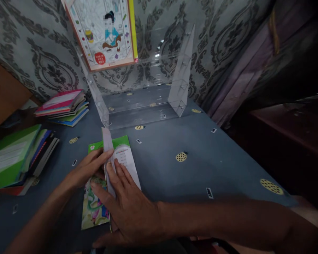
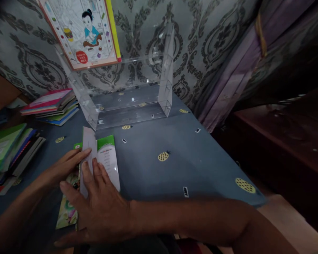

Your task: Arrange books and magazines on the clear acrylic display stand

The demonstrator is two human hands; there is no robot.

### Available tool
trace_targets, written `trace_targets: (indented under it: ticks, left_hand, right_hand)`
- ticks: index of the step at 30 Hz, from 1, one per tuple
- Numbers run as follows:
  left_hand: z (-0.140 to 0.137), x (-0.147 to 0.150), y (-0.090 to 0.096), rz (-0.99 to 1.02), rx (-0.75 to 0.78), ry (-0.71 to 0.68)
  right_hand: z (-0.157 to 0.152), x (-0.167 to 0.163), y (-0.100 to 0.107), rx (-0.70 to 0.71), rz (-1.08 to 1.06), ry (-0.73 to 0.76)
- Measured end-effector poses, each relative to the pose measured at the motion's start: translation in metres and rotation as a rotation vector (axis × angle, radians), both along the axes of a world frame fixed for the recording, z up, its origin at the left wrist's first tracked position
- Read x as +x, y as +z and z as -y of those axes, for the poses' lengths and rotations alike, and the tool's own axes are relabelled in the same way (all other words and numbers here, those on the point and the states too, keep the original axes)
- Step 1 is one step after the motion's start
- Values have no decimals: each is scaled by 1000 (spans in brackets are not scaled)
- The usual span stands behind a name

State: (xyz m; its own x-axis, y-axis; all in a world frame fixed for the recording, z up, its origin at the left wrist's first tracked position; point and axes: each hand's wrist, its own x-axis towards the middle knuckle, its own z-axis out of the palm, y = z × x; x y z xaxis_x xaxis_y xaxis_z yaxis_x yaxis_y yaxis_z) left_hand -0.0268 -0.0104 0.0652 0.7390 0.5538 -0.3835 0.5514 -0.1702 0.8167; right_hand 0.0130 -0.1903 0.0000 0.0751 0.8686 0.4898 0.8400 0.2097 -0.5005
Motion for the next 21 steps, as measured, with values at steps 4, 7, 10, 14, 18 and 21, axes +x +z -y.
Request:
trace_targets:
  ticks: [4, 7, 10, 14, 18, 21]
  left_hand:
    - [-4, 8, -4, -59, -125, 30]
    - [-6, 12, -6, -36, -145, 19]
    - [-6, 13, -8, -4, -136, -5]
    - [-5, 12, -8, 7, -179, -50]
    - [-1, 14, -9, 39, -177, -60]
    - [-1, 15, -13, 52, -183, -44]
  right_hand:
    - [3, 2, -5, -15, -83, 0]
    - [9, 13, -3, -28, -219, 74]
    - [13, 31, 1, 56, -426, 195]
    - [9, 50, 3, 73, -848, -49]
    - [2, 58, 0, -25, -984, -160]
    - [0, 61, -2, -20, -1009, -137]
